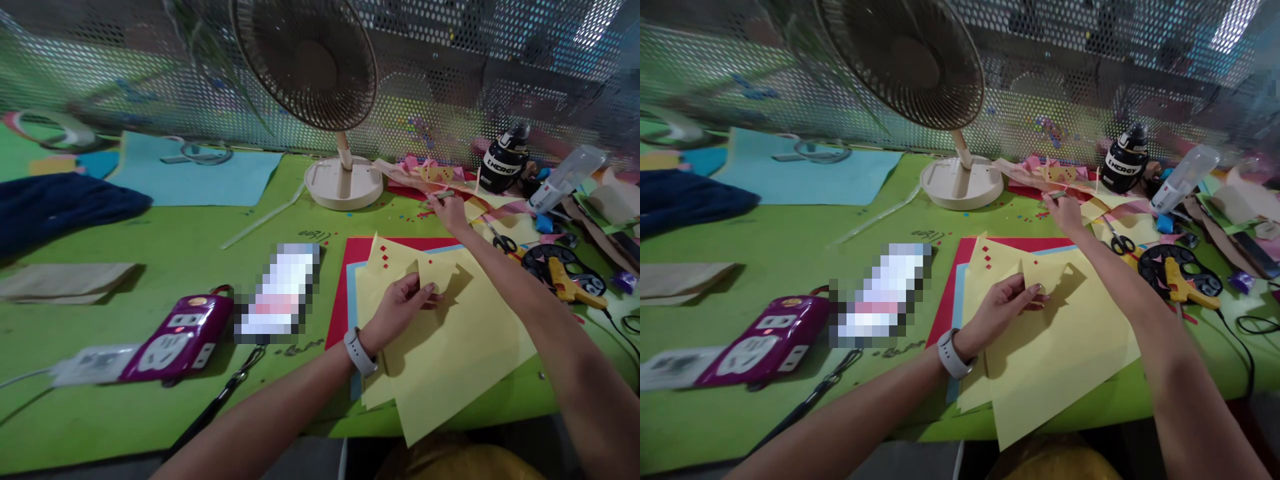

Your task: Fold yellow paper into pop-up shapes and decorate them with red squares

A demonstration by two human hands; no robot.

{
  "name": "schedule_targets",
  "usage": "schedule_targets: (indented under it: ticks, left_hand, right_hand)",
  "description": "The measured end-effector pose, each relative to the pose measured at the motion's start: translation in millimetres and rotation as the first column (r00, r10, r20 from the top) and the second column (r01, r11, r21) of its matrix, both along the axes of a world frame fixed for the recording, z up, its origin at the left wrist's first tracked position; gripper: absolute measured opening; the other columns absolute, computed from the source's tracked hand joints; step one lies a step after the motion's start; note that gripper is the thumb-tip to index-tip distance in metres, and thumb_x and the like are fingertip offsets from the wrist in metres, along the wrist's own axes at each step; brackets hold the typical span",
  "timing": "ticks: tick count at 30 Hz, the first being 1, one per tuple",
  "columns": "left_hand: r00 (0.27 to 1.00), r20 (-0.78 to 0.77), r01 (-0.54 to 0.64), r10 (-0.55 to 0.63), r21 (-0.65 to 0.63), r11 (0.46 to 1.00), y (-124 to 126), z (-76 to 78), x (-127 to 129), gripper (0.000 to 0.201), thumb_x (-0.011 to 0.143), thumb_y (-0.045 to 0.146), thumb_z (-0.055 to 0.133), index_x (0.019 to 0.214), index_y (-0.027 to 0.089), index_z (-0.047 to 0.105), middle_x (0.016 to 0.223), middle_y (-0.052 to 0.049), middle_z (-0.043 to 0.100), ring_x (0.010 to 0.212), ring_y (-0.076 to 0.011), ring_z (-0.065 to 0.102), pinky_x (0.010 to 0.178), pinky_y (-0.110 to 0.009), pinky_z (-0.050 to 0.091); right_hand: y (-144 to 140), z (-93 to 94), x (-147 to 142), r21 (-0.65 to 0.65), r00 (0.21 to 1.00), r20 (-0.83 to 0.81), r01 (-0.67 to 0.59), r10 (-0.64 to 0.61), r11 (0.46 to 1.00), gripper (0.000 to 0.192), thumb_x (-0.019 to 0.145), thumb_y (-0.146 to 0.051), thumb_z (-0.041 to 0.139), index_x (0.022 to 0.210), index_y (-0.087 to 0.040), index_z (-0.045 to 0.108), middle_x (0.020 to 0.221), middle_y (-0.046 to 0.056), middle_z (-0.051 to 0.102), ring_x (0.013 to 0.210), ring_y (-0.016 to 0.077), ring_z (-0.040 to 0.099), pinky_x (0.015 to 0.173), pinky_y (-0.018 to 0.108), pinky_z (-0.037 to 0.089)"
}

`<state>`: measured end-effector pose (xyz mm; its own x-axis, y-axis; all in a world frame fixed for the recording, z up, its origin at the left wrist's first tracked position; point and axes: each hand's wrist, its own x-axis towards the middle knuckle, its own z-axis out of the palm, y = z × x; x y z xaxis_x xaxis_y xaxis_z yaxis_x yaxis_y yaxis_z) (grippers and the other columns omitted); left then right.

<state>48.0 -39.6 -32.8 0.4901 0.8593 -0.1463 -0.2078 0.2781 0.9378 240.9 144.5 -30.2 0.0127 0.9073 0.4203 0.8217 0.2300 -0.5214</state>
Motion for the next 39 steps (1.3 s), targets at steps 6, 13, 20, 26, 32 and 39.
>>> schedule_targets:
  ticks: [6, 13, 20, 26, 32, 39]
  left_hand:
    - [1.000, 0.009, -0.005, 0.006, -0.019, 1.000, -0.3, 1.3, 0.3, 0.043, 0.078, 0.050, 0.079, 0.073, 0.019, 0.050, 0.075, -0.001, 0.065, 0.086, -0.0208, 0.075, 0.075, -0.031, 0.062]
    - [1.000, 0.010, -0.001, 0.001, -0.013, 1.000, -0.4, 1.1, -0.2, 0.042, 0.080, 0.048, 0.077, 0.072, 0.020, 0.048, 0.073, 0.000, 0.063, 0.088, -0.0216, 0.074, 0.076, -0.033, 0.062]
    - [1.000, 0.019, -0.012, 0.013, -0.039, 0.999, 1.6, 2.7, -0.2, 0.046, 0.079, 0.046, 0.079, 0.068, 0.020, 0.042, 0.071, 0.001, 0.062, 0.090, -0.0230, 0.075, 0.079, -0.036, 0.062]
    - [0.998, 0.033, -0.055, 0.058, -0.081, 0.995, 5.1, 6.1, -2.1, 0.049, 0.073, 0.047, 0.083, 0.068, 0.020, 0.043, 0.070, 0.003, 0.059, 0.091, -0.0226, 0.075, 0.078, -0.033, 0.062]
    - [0.996, 0.070, -0.057, 0.062, -0.072, 0.996, 8.7, 4.1, -1.2, 0.040, 0.075, 0.044, 0.083, 0.078, 0.017, 0.054, 0.083, -0.001, 0.067, 0.093, -0.0230, 0.075, 0.082, -0.033, 0.061]
    - [0.996, 0.076, -0.043, 0.044, -0.016, 0.999, 7.6, 3.4, 0.1, 0.034, 0.077, 0.040, 0.081, 0.091, 0.015, 0.063, 0.098, -0.005, 0.073, 0.094, -0.0220, 0.075, 0.084, -0.034, 0.061]
  right_hand:
    - [4.5, -5.0, -1.5, 0.000, 1.000, 0.019, 0.014, -0.014, 1.000, 0.037, 0.101, -0.039, 0.050, 0.090, -0.016, 0.077, 0.083, 0.009, 0.079, 0.086, 0.0252, 0.078, 0.079, 0.034, 0.060]
    - [2.6, -3.0, 0.0, -0.015, 1.000, 0.019, 0.017, -0.017, 1.000, 0.036, 0.100, -0.041, 0.051, 0.089, -0.017, 0.076, 0.085, 0.010, 0.079, 0.089, 0.0269, 0.077, 0.083, 0.037, 0.059]
    - [-9.1, 8.6, -0.3, -0.023, 0.998, -0.053, 0.016, -0.017, 1.000, 0.035, 0.099, -0.039, 0.053, 0.083, -0.017, 0.075, 0.078, 0.008, 0.078, 0.084, 0.0244, 0.078, 0.076, 0.030, 0.059]
    - [-46.2, 40.2, 14.9, -0.029, 0.961, -0.277, -0.033, 0.024, 0.999, 0.043, 0.096, -0.053, 0.054, 0.087, -0.016, 0.072, 0.078, 0.008, 0.078, 0.078, 0.0245, 0.078, 0.060, 0.028, 0.059]
    - [-129.0, 64.0, 18.7, -0.111, 0.820, -0.570, -0.133, 0.047, 0.985, 0.038, 0.091, -0.055, 0.061, 0.091, -0.018, 0.069, 0.084, 0.010, 0.078, 0.075, 0.0217, 0.078, 0.055, 0.024, 0.058]
    - [-175.9, 43.0, 6.3, -0.230, 0.677, -0.734, -0.188, -0.044, 0.955, 0.047, 0.076, -0.064, 0.073, 0.080, -0.017, 0.069, 0.078, 0.010, 0.078, 0.072, 0.0211, 0.078, 0.049, 0.021, 0.054]
